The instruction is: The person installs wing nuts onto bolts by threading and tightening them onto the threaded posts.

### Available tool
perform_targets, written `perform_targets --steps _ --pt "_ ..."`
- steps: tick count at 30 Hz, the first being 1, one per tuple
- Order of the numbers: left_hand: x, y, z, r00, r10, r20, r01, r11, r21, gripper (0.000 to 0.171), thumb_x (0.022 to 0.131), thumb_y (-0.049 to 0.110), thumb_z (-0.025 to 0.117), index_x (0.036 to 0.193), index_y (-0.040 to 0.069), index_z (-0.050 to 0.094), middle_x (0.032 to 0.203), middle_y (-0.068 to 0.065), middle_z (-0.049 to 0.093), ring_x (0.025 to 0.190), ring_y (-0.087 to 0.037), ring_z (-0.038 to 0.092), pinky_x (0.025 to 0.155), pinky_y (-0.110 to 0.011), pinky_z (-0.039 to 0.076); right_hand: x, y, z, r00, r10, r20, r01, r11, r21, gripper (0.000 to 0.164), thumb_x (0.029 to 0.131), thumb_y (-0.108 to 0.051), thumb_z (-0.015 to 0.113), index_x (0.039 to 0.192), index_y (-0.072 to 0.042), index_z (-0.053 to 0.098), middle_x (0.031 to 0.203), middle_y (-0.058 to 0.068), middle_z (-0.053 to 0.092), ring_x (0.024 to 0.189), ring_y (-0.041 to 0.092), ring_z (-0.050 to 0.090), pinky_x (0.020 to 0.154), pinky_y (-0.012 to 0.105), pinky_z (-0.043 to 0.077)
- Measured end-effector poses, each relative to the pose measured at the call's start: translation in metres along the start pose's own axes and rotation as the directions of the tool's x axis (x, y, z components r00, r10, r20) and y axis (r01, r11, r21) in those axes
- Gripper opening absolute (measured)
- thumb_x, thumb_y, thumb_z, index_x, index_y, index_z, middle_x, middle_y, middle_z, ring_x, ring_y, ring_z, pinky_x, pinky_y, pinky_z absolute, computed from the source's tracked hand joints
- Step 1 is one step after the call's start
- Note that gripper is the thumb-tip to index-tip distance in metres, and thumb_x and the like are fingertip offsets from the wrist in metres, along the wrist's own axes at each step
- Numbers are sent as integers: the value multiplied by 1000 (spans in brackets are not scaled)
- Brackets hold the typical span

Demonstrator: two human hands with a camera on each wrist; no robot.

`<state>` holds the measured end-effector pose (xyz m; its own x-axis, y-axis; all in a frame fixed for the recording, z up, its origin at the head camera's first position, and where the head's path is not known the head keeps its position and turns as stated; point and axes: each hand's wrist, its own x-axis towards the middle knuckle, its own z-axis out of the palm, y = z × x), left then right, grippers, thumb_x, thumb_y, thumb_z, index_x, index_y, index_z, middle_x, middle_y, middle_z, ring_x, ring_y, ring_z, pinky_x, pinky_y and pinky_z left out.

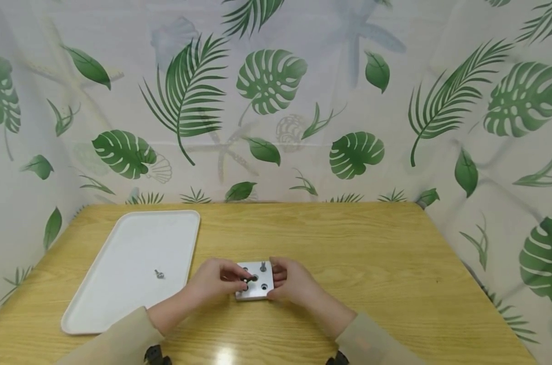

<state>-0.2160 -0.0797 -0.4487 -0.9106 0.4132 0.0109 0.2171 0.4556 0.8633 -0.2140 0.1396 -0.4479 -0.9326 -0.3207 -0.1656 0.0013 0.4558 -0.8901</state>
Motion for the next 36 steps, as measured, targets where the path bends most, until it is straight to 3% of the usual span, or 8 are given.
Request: perform_targets --steps 9,14,23,28,32,36 --pt "-1 -3 -1 1000 -4 -6 4 1000 -3 14 80 15 76 94 17 75 91 3 70 76 -8 63 66 -22 50 1 0 0 1000 5 11 -5 1000 6 83 66 6 80 138 5 40 120 20 55 101 24 60 85 33 52" --pt "-2 -2 -1 1000 18 -24 -19 1000 -17 19 77 11 77 96 11 73 80 1 66 71 -9 60 64 -21 50 2 -1 0 1000 10 11 -10 1000 7 82 67 6 80 138 4 40 119 19 55 101 24 60 85 33 52" --pt "-4 2 -2 998 30 -47 -32 999 -40 26 74 13 80 97 6 70 80 -2 65 71 -11 59 63 -21 50 2 1 1 1000 -8 25 7 1000 28 81 68 7 79 138 6 39 120 21 55 101 25 60 84 33 53" --pt "0 6 -2 997 52 -53 -48 996 78 26 74 19 81 95 10 70 79 2 64 68 -8 58 62 -21 49 2 1 -1 1000 0 25 -1 1000 27 82 68 7 79 139 5 39 121 21 54 101 24 60 84 33 53" --pt "6 7 2 995 94 -40 -83 970 228 21 76 25 80 91 14 71 74 7 62 65 -4 56 60 -20 47 1 1 -1 1000 1 25 -1 1000 27 82 68 7 79 139 5 38 122 22 54 102 25 60 84 32 53" --pt "9 7 6 996 82 -34 -68 948 310 19 76 28 79 89 15 71 70 10 59 63 -3 54 58 -20 45 1 1 0 999 -6 38 6 1000 15 82 69 5 79 140 5 38 122 22 54 102 25 60 83 31 53"
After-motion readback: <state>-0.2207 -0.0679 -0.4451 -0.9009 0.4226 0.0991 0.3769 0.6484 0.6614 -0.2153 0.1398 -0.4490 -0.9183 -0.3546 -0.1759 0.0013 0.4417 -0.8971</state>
